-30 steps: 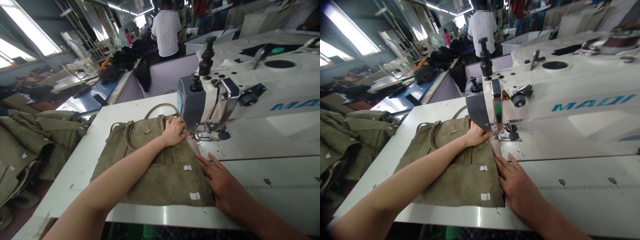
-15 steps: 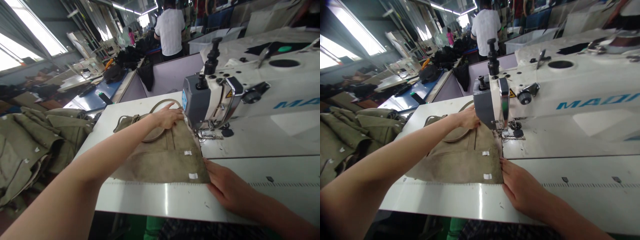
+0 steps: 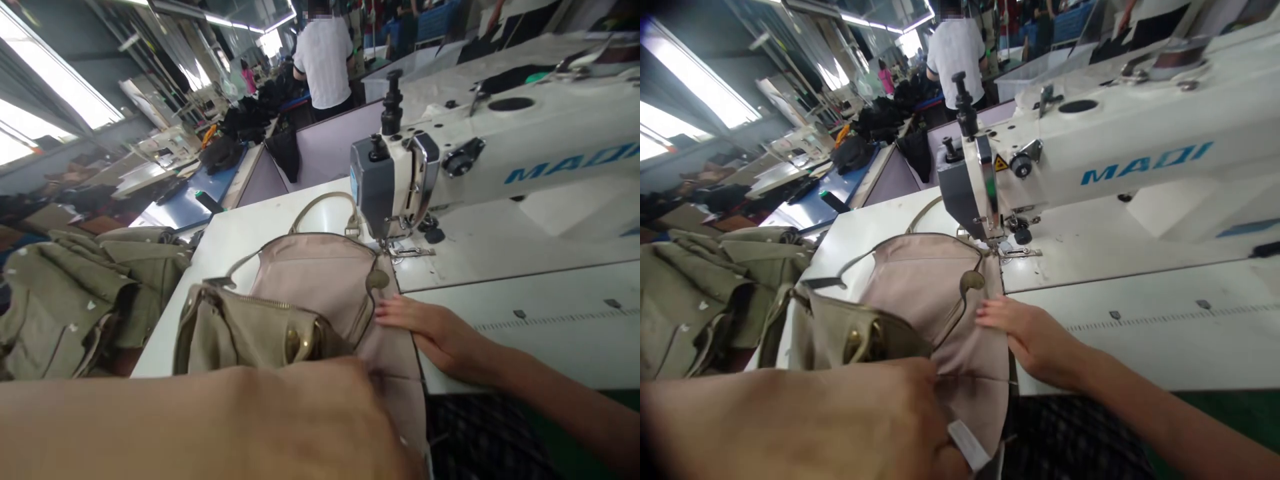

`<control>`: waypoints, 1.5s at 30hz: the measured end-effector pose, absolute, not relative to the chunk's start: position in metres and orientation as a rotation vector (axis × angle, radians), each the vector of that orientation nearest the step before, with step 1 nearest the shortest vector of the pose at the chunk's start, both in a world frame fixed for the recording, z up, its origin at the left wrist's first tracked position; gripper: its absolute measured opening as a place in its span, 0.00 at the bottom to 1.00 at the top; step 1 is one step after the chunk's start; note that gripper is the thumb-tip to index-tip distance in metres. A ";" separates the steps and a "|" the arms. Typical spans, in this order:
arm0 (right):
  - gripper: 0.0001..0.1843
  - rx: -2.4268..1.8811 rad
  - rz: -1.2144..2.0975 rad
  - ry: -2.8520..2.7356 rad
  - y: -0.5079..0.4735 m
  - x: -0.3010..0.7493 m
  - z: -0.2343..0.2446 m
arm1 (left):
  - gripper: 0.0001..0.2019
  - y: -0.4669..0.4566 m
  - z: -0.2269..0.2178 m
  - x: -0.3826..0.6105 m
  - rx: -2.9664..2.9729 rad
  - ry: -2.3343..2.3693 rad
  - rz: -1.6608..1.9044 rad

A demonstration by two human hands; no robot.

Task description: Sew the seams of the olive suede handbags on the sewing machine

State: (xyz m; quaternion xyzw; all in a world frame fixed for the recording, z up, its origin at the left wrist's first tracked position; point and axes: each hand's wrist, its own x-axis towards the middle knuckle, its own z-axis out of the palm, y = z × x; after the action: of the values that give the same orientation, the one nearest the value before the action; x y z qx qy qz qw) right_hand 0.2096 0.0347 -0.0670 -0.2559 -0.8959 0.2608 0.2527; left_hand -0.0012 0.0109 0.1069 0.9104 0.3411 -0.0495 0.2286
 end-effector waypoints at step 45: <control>0.14 -0.745 0.271 -2.222 -0.044 0.195 -0.085 | 0.37 0.049 0.009 0.000 2.941 1.135 -0.342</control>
State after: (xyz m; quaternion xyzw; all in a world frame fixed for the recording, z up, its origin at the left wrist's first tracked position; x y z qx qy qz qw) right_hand 0.1952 -0.0436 -0.0847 -0.2921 -0.8706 0.1064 0.3814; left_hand 0.0004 0.0486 0.0087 0.9274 0.3578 -0.1078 -0.0146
